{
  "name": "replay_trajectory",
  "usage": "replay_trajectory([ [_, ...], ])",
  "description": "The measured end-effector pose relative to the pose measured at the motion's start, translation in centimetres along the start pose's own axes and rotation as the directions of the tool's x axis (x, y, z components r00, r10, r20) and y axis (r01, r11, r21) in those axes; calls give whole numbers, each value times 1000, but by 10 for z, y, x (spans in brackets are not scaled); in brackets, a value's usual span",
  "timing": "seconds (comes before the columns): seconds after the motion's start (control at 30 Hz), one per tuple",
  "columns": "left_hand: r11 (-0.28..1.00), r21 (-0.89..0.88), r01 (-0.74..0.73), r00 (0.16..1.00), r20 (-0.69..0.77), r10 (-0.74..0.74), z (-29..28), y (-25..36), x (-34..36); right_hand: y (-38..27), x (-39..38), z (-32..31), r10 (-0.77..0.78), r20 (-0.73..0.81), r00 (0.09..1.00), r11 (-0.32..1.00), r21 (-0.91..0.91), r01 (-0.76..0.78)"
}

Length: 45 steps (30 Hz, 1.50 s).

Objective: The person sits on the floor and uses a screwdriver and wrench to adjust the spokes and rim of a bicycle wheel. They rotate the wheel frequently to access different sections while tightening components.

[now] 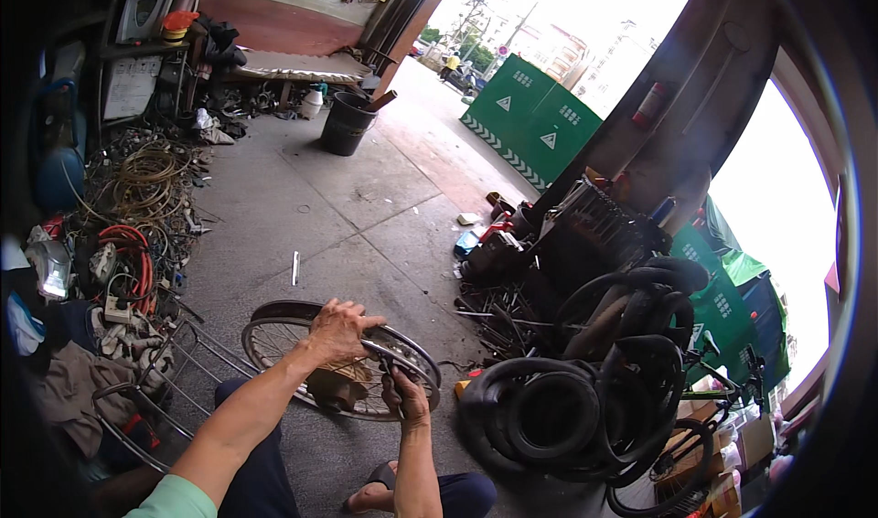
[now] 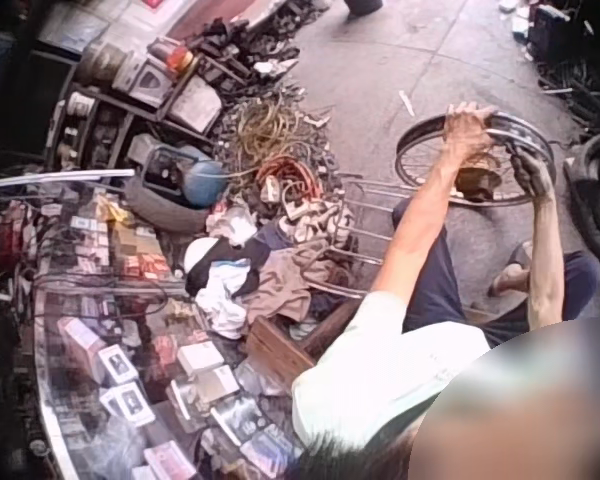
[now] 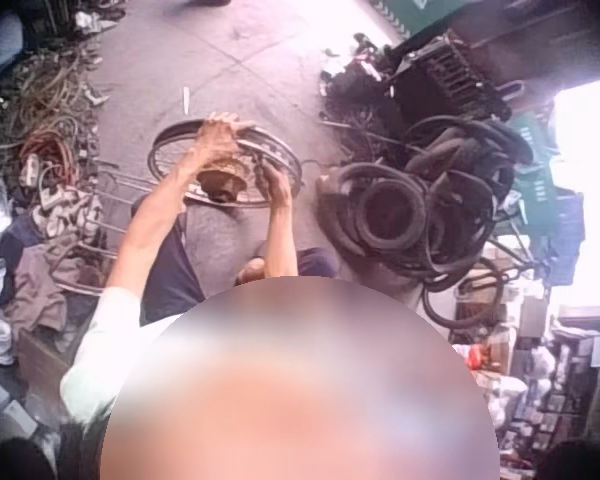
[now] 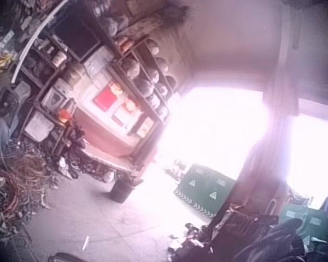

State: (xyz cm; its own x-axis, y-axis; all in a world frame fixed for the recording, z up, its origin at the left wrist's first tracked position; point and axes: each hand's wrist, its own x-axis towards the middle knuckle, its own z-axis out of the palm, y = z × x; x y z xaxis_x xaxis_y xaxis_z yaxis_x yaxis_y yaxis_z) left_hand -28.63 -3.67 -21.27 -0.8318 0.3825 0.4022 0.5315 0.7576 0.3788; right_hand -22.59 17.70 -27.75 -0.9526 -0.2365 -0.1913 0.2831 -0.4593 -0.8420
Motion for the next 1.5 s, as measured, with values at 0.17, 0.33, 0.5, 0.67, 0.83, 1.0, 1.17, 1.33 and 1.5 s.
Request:
replay_trajectory([
  [0.17,1000,-10,-22,1000,-7,22,-2,-5,-1,-6,-13,20,-17,-48,999,1000,4,17],
  [0.33,999,-3,-35,999,-4,35,5,-10,-5,20,-9,92,-144,-361,921,975,110,195],
  [0.5,995,47,-85,995,-37,87,6,-7,-4,41,3,115,-273,-519,810,910,133,393],
  [0.67,1000,-22,7,998,61,-6,0,-9,-4,11,-14,74,-112,-285,952,989,60,134],
  [0.83,998,-64,-16,1000,13,17,-2,-9,-3,-3,-15,31,-56,-56,997,998,6,56],
  [1.0,999,-41,11,1000,-15,-12,4,-9,-2,3,-11,30,-47,-142,989,999,9,48],
  [1.17,1000,-14,-6,999,-47,6,5,-9,-4,15,-9,81,-155,-315,936,982,51,180],
  [1.33,999,-15,-33,997,-67,32,13,-14,-4,37,2,119,-278,-495,823,917,118,381],
  [1.5,999,-31,-24,999,-48,22,4,-18,-4,19,-8,88,-199,-307,931,965,103,240],
])
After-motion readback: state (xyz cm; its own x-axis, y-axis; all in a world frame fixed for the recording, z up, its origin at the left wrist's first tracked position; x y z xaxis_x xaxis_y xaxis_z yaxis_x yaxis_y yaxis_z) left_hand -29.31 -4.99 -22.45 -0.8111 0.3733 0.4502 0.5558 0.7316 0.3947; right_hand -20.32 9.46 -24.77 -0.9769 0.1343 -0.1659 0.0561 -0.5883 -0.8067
